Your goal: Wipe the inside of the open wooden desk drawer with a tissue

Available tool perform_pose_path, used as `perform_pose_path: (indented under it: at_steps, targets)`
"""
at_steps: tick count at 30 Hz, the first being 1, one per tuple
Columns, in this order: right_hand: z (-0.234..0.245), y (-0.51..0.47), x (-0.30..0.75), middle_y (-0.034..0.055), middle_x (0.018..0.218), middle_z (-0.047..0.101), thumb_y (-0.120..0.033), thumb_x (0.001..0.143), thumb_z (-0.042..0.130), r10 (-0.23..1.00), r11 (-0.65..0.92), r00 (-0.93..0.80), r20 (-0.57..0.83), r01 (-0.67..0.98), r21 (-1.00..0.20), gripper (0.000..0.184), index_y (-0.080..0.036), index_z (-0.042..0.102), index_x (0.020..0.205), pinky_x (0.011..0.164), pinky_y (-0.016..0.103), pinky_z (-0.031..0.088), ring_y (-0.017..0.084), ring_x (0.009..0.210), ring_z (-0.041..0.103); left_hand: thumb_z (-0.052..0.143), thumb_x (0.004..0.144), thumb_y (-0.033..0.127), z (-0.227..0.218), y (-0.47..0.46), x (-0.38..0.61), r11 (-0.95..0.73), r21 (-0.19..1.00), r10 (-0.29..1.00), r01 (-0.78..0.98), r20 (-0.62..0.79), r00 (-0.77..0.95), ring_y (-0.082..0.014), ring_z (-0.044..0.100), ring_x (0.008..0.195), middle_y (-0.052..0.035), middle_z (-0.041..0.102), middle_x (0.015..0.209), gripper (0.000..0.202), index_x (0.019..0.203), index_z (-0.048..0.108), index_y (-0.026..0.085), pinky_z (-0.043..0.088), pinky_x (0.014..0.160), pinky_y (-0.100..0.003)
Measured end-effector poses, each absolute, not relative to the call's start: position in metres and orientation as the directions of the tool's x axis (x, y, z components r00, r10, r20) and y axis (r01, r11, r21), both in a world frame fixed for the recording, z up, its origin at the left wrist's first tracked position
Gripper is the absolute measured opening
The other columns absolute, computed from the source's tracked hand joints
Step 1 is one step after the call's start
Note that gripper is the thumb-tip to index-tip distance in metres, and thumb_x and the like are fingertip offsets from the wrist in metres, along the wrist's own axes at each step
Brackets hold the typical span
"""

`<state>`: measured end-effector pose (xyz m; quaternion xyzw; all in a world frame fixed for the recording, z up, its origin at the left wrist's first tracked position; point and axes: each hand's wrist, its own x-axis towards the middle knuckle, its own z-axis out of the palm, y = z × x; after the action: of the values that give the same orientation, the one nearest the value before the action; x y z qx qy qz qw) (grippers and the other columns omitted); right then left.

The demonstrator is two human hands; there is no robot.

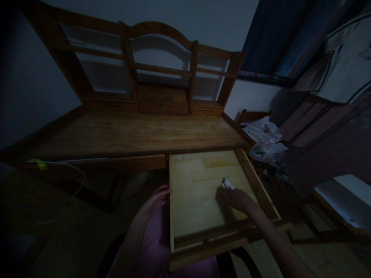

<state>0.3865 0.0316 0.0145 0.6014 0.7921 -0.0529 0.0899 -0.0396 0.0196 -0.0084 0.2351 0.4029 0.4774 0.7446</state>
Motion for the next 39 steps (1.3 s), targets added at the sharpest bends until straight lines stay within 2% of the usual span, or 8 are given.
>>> perform_pose_path:
  at_steps: [5,13,17,19,24,28,32,39]
  targets:
    - [0.019,0.050,0.392,0.0232,0.112,0.075,-0.022,0.095,0.042,0.955,0.215,-0.194,-0.224,0.974,0.074,0.045,-0.010,0.059,0.135,0.080,0.043,0.055,0.035,0.094,0.075,0.087,0.067,0.026,-0.008,0.020,-0.039,0.438,0.741,0.899,-0.509,-0.373,0.230,-0.0185,0.070,0.083,-0.0037,0.074,0.092,0.031,0.091,0.070,0.019,0.052,0.069,-0.027]
    - [0.035,0.090,0.388,0.0236,0.126,0.070,-0.020,0.097,0.038,0.965,0.205,-0.195,-0.177,0.978,0.038,0.045,-0.010,0.061,0.134,0.091,0.043,0.053,0.034,0.106,0.073,0.087,0.066,0.026,-0.007,0.020,-0.038,0.425,0.750,0.905,-0.507,-0.361,0.225,-0.0159,0.068,0.077,-0.0011,0.072,0.085,0.030,0.090,0.070,0.019,0.049,0.065,-0.025]
    - [0.036,0.101,0.372,0.0161,0.155,0.048,-0.016,0.089,0.048,0.952,0.264,-0.264,-0.154,0.964,-0.024,0.052,-0.016,0.057,0.140,0.101,0.037,0.050,0.029,0.121,0.066,0.087,0.065,0.026,-0.007,0.022,-0.039,0.438,0.743,0.899,-0.505,-0.364,0.245,-0.0166,0.068,0.076,-0.0007,0.072,0.083,0.027,0.086,0.069,0.020,0.048,0.064,-0.025]
    - [0.035,0.103,0.361,0.0135,0.161,0.039,-0.015,0.087,0.049,0.942,0.300,-0.306,-0.139,0.952,-0.061,0.056,-0.018,0.055,0.143,0.105,0.037,0.048,0.028,0.126,0.063,0.086,0.066,0.026,-0.008,0.022,-0.039,0.434,0.748,0.901,-0.502,-0.362,0.240,-0.0169,0.068,0.078,-0.0012,0.073,0.085,0.028,0.087,0.070,0.020,0.048,0.064,-0.025]
    - [0.033,0.095,0.339,0.0141,0.158,0.044,-0.015,0.087,0.049,0.915,0.370,-0.385,-0.121,0.920,-0.131,0.057,-0.016,0.055,0.143,0.109,0.040,0.046,0.028,0.127,0.062,0.086,0.068,0.026,-0.010,0.020,-0.040,0.411,0.761,0.912,-0.501,-0.344,0.225,-0.0167,0.069,0.079,-0.0027,0.073,0.090,0.028,0.091,0.071,0.019,0.050,0.066,-0.025]
    - [0.034,0.075,0.335,0.0137,0.155,0.049,-0.014,0.084,0.049,0.899,0.390,-0.412,-0.150,0.908,-0.156,0.065,-0.019,0.049,0.149,0.106,0.043,0.050,0.029,0.123,0.065,0.085,0.068,0.026,-0.010,0.019,-0.039,0.402,0.770,0.916,-0.495,-0.341,0.212,-0.0169,0.069,0.082,-0.0031,0.073,0.092,0.028,0.091,0.072,0.019,0.050,0.068,-0.025]
    - [0.037,0.047,0.338,0.0146,0.153,0.051,-0.015,0.087,0.048,0.883,0.410,-0.435,-0.175,0.897,-0.163,0.062,-0.019,0.050,0.148,0.102,0.044,0.052,0.031,0.119,0.067,0.086,0.069,0.026,-0.012,0.020,-0.040,0.402,0.759,0.916,-0.511,-0.325,0.237,-0.0161,0.068,0.081,-0.0026,0.072,0.091,0.026,0.089,0.072,0.019,0.051,0.068,-0.026]
    - [0.042,0.004,0.345,0.0127,0.138,0.066,-0.019,0.084,0.050,0.892,0.348,-0.391,-0.225,0.914,-0.208,0.064,-0.023,0.053,0.148,0.094,0.041,0.055,0.033,0.108,0.072,0.084,0.074,0.026,-0.015,0.021,-0.041,0.399,0.761,0.915,-0.511,-0.289,0.282,-0.0158,0.067,0.079,-0.0029,0.071,0.088,0.021,0.090,0.073,0.019,0.052,0.068,-0.026]
